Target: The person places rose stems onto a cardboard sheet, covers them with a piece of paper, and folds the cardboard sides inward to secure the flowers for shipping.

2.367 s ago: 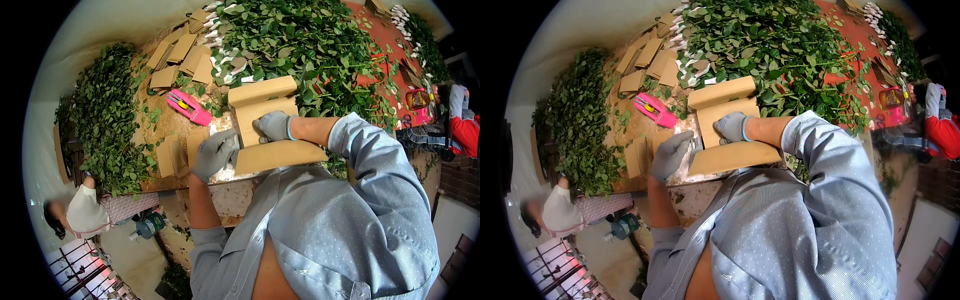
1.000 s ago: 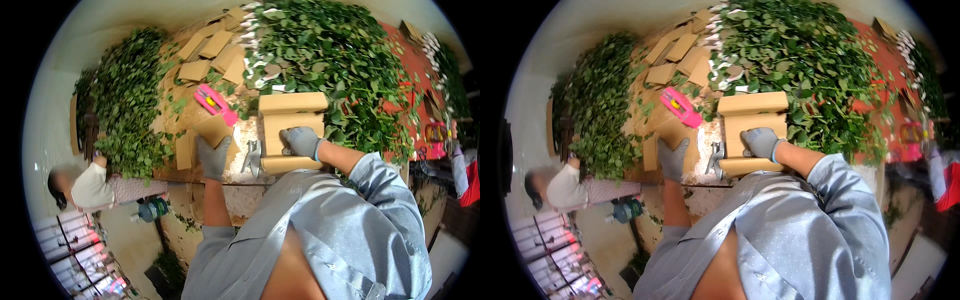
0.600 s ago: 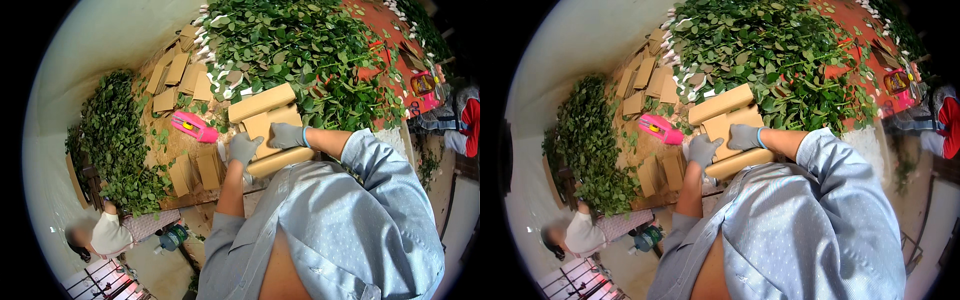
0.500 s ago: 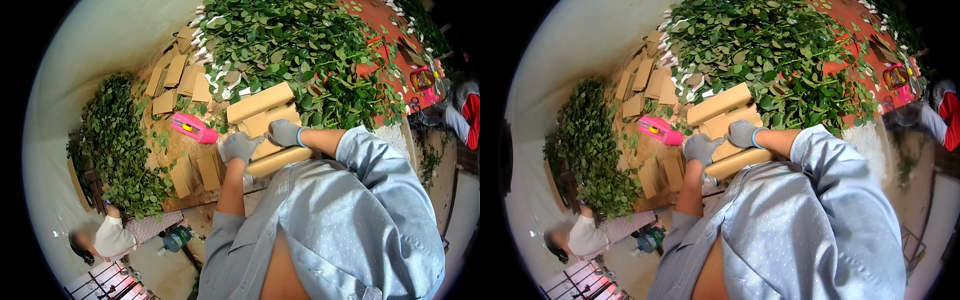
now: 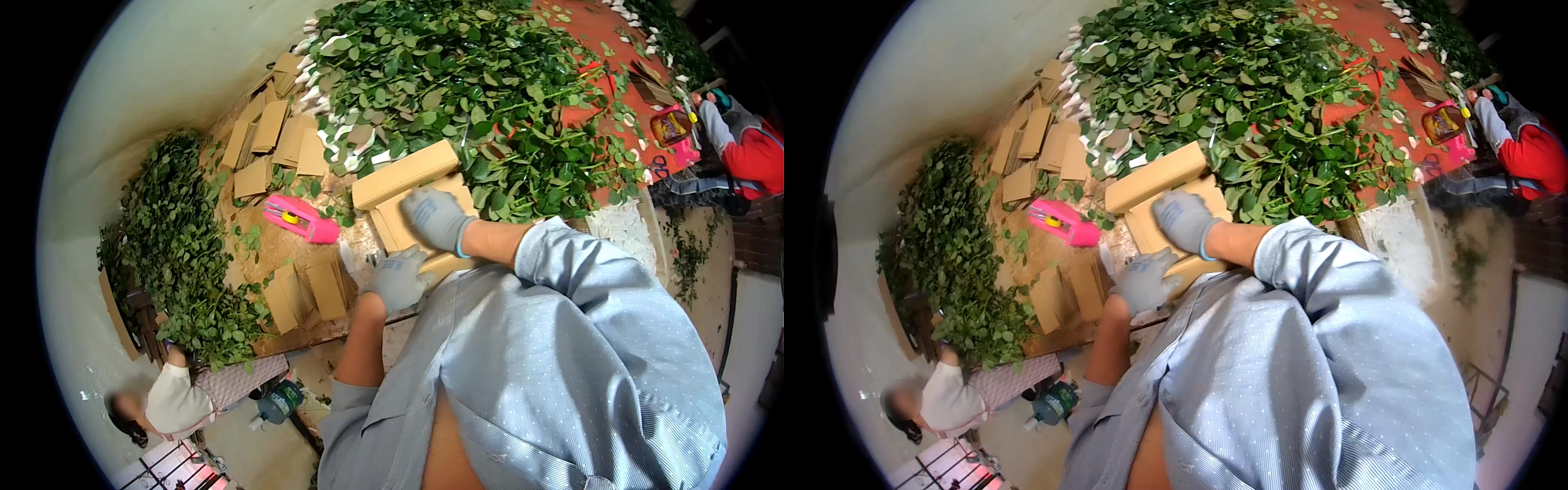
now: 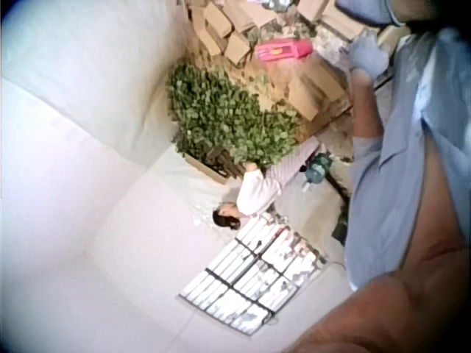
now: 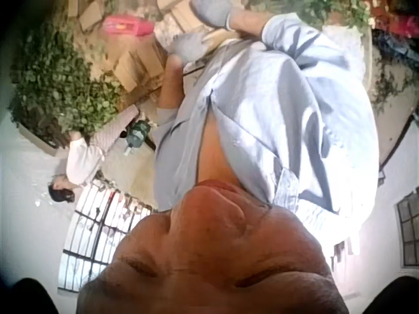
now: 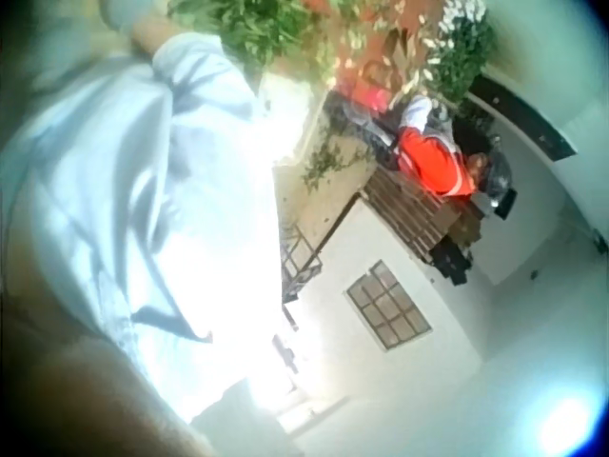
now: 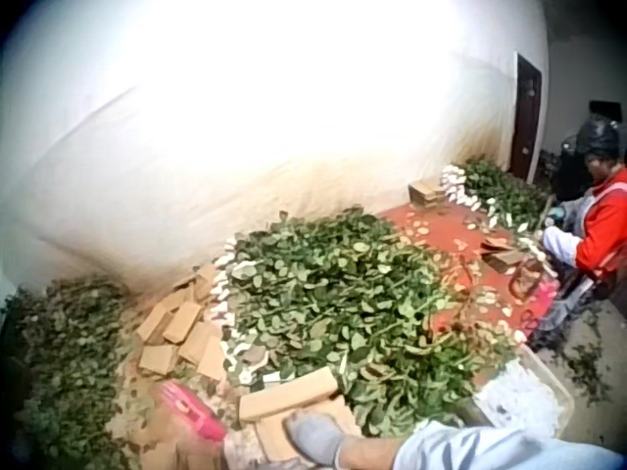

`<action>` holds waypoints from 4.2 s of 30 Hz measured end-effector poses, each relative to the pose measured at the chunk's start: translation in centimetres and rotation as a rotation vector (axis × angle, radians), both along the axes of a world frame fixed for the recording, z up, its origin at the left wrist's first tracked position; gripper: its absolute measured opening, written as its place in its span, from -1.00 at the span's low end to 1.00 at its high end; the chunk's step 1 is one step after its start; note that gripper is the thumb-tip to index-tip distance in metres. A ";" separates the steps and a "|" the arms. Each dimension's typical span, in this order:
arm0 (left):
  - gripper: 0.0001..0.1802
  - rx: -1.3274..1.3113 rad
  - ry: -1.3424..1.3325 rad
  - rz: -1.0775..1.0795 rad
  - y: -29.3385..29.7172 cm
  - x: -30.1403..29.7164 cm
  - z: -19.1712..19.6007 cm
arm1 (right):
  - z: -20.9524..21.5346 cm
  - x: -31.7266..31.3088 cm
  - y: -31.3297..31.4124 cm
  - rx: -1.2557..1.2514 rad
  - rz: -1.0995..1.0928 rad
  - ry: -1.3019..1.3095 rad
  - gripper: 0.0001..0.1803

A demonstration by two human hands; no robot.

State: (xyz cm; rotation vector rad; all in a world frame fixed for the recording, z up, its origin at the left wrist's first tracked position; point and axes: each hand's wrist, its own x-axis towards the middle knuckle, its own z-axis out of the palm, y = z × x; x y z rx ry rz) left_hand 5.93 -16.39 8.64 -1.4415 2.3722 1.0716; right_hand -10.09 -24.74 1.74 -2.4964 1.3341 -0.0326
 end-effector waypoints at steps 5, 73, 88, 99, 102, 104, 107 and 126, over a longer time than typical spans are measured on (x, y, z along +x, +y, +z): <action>-0.52 -0.023 -0.064 0.004 0.0 -0.9 0.5 | 1.2 -0.5 0.7 -0.362 0.301 -0.129 -0.61; -0.69 -0.120 -0.149 0.152 1.4 -1.4 -1.5 | 16.2 -6.1 -16.1 -0.309 0.176 0.748 -0.77; -0.77 -0.258 -0.121 0.116 1.7 -1.3 -3.7 | 2.1 -4.2 -27.1 -0.094 0.070 -0.123 -0.74; -0.67 -0.250 -0.120 0.139 2.3 -1.1 -4.0 | 3.9 2.3 -36.1 -0.069 -0.175 0.124 -0.52; -0.76 -0.271 -0.097 0.144 2.3 -1.1 -3.6 | 2.1 1.7 -35.0 -0.150 -0.057 0.288 -0.57; -0.77 -0.262 -0.095 0.150 2.1 -1.3 -3.1 | 1.9 0.2 -34.3 -0.277 0.070 0.343 -0.58; -0.77 -0.306 -0.049 0.167 2.4 -1.1 -3.6 | 5.8 -3.1 -34.7 -0.583 0.197 0.356 -0.72; -0.74 -0.224 -0.124 0.104 1.3 -1.4 -1.2 | 25.4 -13.8 -14.3 -0.772 0.274 0.213 -0.64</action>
